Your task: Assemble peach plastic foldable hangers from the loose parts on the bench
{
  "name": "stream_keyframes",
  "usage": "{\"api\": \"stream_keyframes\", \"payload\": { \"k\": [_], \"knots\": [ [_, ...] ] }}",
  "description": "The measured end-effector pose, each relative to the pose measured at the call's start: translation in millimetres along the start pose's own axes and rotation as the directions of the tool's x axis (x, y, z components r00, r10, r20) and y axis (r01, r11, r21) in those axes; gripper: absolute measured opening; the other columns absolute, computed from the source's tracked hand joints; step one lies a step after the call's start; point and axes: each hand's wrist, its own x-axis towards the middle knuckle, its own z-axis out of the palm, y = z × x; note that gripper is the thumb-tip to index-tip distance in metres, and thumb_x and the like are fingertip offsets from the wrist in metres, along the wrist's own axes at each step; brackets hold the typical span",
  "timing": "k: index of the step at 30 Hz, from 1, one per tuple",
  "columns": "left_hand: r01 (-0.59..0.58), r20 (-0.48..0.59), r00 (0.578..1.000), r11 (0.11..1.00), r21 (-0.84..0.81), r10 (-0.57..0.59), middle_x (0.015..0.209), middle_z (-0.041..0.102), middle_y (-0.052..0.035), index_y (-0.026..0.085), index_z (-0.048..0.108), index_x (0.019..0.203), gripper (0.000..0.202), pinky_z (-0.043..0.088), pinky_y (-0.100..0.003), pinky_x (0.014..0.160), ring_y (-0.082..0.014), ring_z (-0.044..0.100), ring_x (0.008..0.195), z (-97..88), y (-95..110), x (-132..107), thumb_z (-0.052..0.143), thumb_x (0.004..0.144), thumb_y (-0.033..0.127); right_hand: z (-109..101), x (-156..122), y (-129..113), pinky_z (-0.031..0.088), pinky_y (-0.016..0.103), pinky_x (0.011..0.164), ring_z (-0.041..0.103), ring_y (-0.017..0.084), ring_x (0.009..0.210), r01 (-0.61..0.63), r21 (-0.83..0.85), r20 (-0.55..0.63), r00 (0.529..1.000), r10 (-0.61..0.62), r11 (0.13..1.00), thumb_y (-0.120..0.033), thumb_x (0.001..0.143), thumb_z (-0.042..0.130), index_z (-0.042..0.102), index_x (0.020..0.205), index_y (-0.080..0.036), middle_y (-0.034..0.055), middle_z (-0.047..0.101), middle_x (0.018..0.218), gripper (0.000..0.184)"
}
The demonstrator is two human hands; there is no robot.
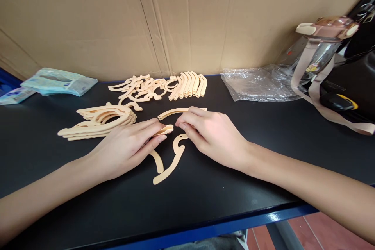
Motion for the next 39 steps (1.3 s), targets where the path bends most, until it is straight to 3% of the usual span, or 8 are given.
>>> {"api": "stream_keyframes", "payload": {
  "k": [8,14,19,22,27,32,35,39],
  "knots": [
    [-0.01,0.004,1.0,1.0,-0.028,0.01,0.08,0.065,0.0027,0.019,0.058,0.09,0.03,0.035,-0.025,0.051,-0.0129,0.06,0.061,-0.5,1.3,0.4,0.038,0.108,0.032,0.2,0.9,3.5,0.039,0.033,0.08,0.056,0.014,0.082,0.098,-0.112,-0.086,0.99,-0.108,0.989,-0.02,0.105,0.05,0.068,0.103,-0.017,-0.0001,0.07,0.089,0.019],
    [0.035,0.002,0.999,0.997,-0.069,-0.035,0.063,0.058,0.007,0.02,0.05,0.094,0.022,0.031,-0.023,0.047,-0.0119,0.051,0.046,-3.7,2.4,0.1,0.035,0.108,0.03,-1.4,0.3,1.7,0.043,0.03,0.073,0.056,0.013,0.078,0.125,-0.071,-0.13,0.982,-0.134,0.99,-0.016,0.104,0.048,0.068,0.108,-0.016,0.0013,0.066,0.088,0.02],
    [0.034,0.011,0.999,0.999,-0.025,-0.033,0.058,0.055,0.0067,0.022,0.04,0.079,0.029,0.027,-0.024,0.047,-0.0121,0.048,0.044,-6.8,3.9,1.0,0.036,0.106,0.028,-6.3,-2.1,-1.4,0.05,0.029,0.082,0.061,0.016,0.095,0.107,-0.054,-0.268,0.956,-0.117,0.993,-0.001,0.098,0.04,0.065,0.111,-0.018,0.0056,0.064,0.1,0.033],
    [0.005,0.008,1.0,0.999,-0.032,-0.005,0.054,0.052,0.0074,0.022,0.038,0.075,0.029,0.026,-0.025,0.048,-0.0113,0.046,0.041,-6.5,3.6,0.9,0.039,0.104,0.025,-6.6,-1.5,-2.6,0.051,0.029,0.084,0.061,0.015,0.098,0.106,-0.037,-0.298,0.948,-0.112,0.994,-0.001,0.098,0.039,0.063,0.113,-0.021,0.0053,0.064,0.103,0.035],
    [-0.005,-0.018,1.0,0.998,-0.055,0.004,0.048,0.049,0.0079,0.021,0.041,0.069,0.032,0.023,-0.025,0.048,-0.01,0.044,0.039,-6.8,2.9,-0.5,0.042,0.1,0.025,-3.8,-0.6,-3.4,0.051,0.025,0.086,0.061,0.013,0.097,0.084,0.028,-0.277,0.958,-0.073,0.996,-0.006,0.099,0.046,0.061,0.122,-0.017,0.0054,0.065,0.108,0.03],
    [-0.022,-0.025,0.999,0.997,-0.074,0.02,0.047,0.046,0.0062,0.02,0.037,0.06,0.048,0.021,-0.026,0.047,-0.0099,0.043,0.04,-7.9,3.4,-0.1,0.043,0.105,0.036,-2.9,-1.7,-2.5,0.052,0.026,0.073,0.062,0.013,0.087,-0.006,0.201,-0.229,0.972,0.053,0.98,-0.017,0.1,0.053,0.065,0.118,-0.021,0.0022,0.066,0.101,0.022],
    [-0.031,-0.035,0.999,0.998,-0.06,0.029,0.048,0.045,0.0066,0.02,0.036,0.061,0.048,0.022,-0.025,0.047,-0.0096,0.042,0.039,-8.6,4.3,0.7,0.041,0.106,0.036,-1.6,-0.1,-1.1,0.054,0.025,0.073,0.065,0.012,0.086,-0.082,0.404,-0.164,0.973,0.16,0.911,-0.028,0.1,0.058,0.063,0.105,-0.024,-0.0013,0.067,0.096,0.008],
    [-0.014,-0.085,0.996,1.0,0.008,0.015,0.049,0.046,0.0102,0.021,0.043,0.076,0.033,0.024,-0.023,0.045,-0.0098,0.04,0.037,-9.1,4.8,0.7,0.038,0.108,0.031,-0.2,3.9,0.8,0.056,0.025,0.08,0.069,0.011,0.086,-0.14,0.605,-0.031,0.98,0.198,0.784,-0.03,0.098,0.062,0.058,0.098,-0.023,-0.0031,0.07,0.092,0.007]
  ]
}}
